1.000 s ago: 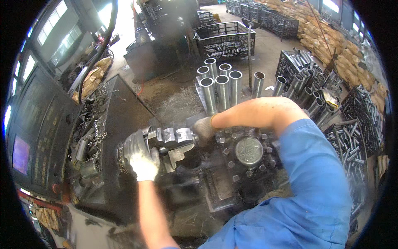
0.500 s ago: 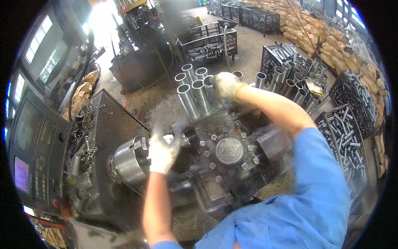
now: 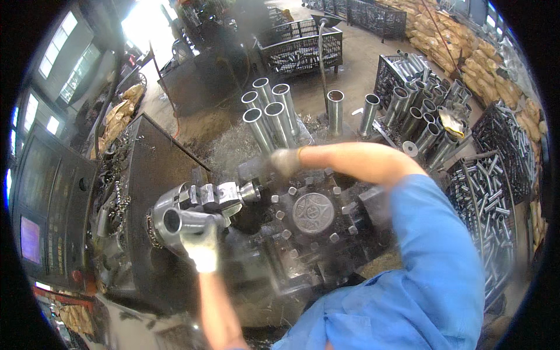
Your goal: The person repeatedly picks up cylindrical metal parts from a basket and places them into a machine fixture. The person handles the parts one at a time, loading them into the machine and occasionally adjusting the fixture.
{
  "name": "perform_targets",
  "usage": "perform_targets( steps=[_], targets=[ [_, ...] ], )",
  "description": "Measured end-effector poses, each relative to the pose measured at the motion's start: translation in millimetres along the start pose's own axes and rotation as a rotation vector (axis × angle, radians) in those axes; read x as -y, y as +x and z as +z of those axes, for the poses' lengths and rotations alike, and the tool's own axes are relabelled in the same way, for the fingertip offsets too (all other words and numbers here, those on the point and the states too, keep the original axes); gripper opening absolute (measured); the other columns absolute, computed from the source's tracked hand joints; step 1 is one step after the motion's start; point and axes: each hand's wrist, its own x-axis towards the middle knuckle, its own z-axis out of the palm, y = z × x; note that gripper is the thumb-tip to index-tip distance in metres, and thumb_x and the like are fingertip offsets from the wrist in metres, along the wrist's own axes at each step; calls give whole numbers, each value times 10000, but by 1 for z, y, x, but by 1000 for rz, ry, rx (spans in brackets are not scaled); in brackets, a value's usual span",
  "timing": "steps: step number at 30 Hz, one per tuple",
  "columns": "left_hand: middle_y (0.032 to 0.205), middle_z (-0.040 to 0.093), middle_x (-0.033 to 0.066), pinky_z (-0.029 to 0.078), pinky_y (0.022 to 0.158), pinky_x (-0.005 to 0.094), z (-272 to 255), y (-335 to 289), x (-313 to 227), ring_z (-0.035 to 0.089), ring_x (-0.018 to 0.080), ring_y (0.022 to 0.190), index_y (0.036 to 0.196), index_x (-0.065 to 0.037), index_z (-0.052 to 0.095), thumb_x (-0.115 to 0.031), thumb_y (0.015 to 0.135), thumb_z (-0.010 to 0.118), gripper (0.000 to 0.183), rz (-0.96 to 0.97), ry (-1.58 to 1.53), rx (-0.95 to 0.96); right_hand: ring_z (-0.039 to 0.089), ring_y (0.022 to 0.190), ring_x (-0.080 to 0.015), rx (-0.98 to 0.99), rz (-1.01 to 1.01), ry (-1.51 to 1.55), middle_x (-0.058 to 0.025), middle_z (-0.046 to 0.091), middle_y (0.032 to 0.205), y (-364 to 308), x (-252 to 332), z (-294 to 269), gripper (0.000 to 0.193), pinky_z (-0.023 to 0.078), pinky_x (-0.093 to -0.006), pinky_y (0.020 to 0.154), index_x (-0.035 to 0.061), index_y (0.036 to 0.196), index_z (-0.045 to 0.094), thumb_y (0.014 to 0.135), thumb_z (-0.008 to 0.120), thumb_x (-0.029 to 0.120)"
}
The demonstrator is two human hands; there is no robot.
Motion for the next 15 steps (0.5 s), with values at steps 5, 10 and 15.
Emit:
perform_targets(
  steps=[5, 10, 15],
  targets=[
    [1086, 746, 73, 605, 876, 379, -14, -58, 27, 726, 204, 972, 1115, -53, 698, -87, 862, 845, 295, 121, 0, 201, 713, 1120, -298, -281, -486, -557, -135, 728, 1290, -51, -56, 12, 540, 562, -434, 1024, 127, 1426, 647, 900, 748, 194],
    [1109, 724, 88, 579, 901, 409, 35, -146, 77, 711, 266, 1009, 1159, -55, 678, -109, 830, 846, 373, 321, 358, 450, 758, 997, -284, 163, 251, -279, -189, 766, 1148, -43, 2, -56, 558, 583, -441, 900, 109, 1374, 676, 853, 803, 266],
    [1068, 743, 133, 582, 888, 405, 57, -188, 74, 727, 291, 990, 1163, -48, 688, -169, 845, 849, 377, -10, 186, 455, 710, 1136, -341, 257, 40, -147, -256, 726, 1273, 54, 58, -23, 714, 545, -463, 983, -75, 1283, 682, 846, 810, 475]
  ],
)
